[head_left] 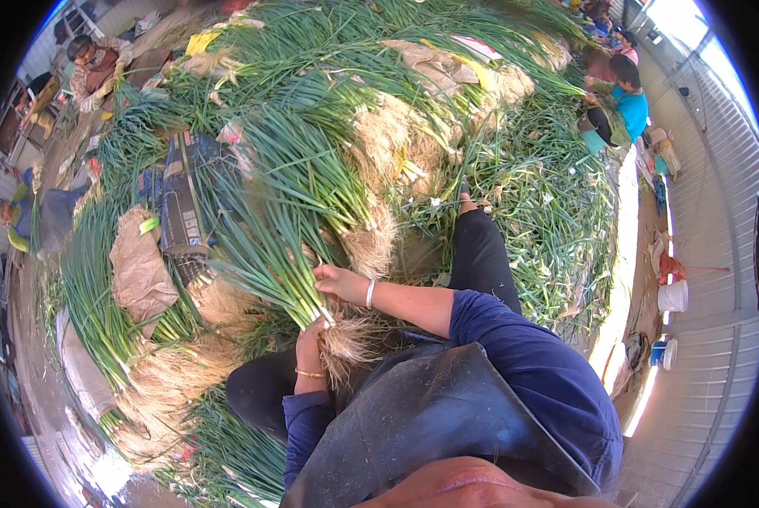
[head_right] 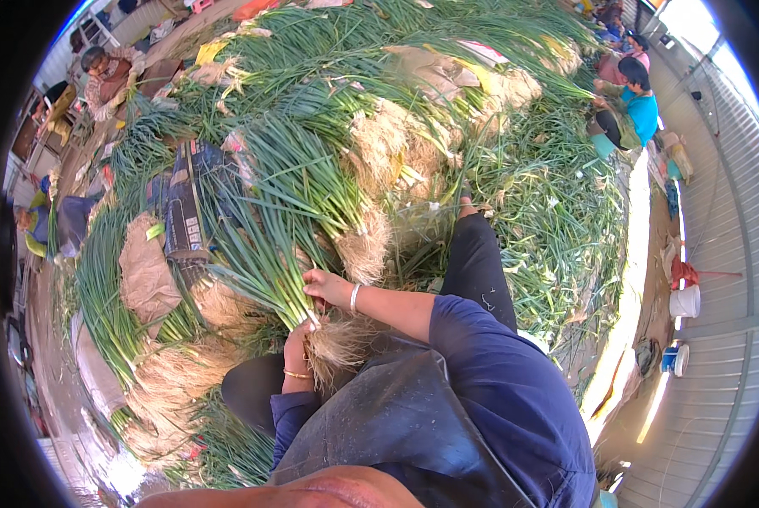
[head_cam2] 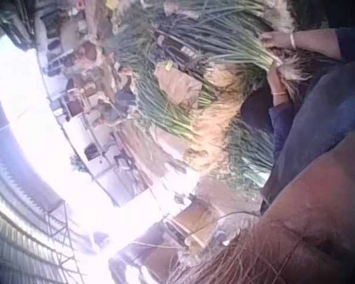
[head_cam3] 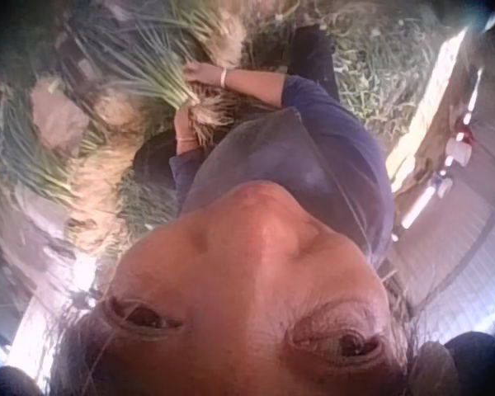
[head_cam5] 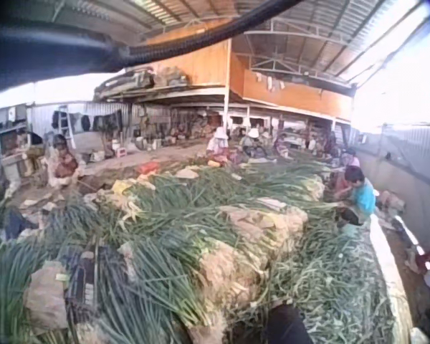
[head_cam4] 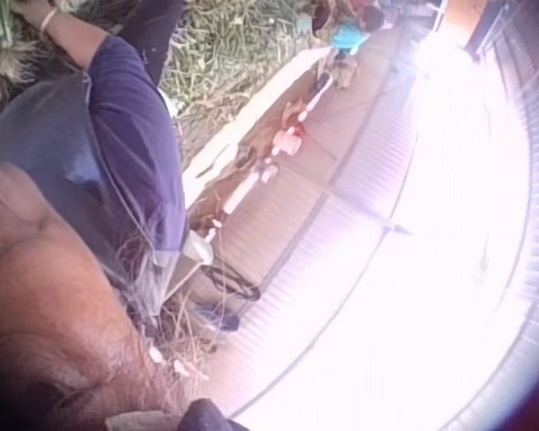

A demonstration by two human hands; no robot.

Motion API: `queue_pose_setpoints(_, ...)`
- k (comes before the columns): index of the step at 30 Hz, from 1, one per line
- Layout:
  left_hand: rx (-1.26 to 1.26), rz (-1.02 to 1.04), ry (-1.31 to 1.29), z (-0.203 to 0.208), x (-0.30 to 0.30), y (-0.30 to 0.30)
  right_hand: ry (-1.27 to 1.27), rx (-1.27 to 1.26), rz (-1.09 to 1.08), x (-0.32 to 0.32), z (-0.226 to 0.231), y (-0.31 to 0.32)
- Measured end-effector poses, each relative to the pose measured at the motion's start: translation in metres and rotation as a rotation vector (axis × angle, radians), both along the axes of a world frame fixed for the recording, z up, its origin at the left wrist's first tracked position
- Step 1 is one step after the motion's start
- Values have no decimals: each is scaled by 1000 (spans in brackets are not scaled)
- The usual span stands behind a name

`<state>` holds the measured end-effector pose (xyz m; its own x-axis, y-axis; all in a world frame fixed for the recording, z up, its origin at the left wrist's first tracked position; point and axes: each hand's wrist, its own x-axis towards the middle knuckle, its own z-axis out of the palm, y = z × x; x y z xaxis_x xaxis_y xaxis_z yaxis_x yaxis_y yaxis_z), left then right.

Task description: The person processes scallions by hand, picking up bunches, removing outer leaves and dirt, and placing the cleaned bunches onto a large pile on the floor.

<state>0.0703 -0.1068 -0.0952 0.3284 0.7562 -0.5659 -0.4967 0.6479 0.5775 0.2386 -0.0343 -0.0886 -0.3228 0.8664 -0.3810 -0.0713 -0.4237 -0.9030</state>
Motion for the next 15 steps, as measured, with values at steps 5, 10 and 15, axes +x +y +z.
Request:
queue_pose_setpoints(5,49,46,-5,25,-18,1,-84,54,154,-10,25,-10)
queue_pose_setpoints(10,-29,201,-83,18,-20,1,-260,390,657,17,55,-21)
queue_pose_setpoints(15,-41,132,-21,21,-6,1,-960,580,834,49,41,-27)
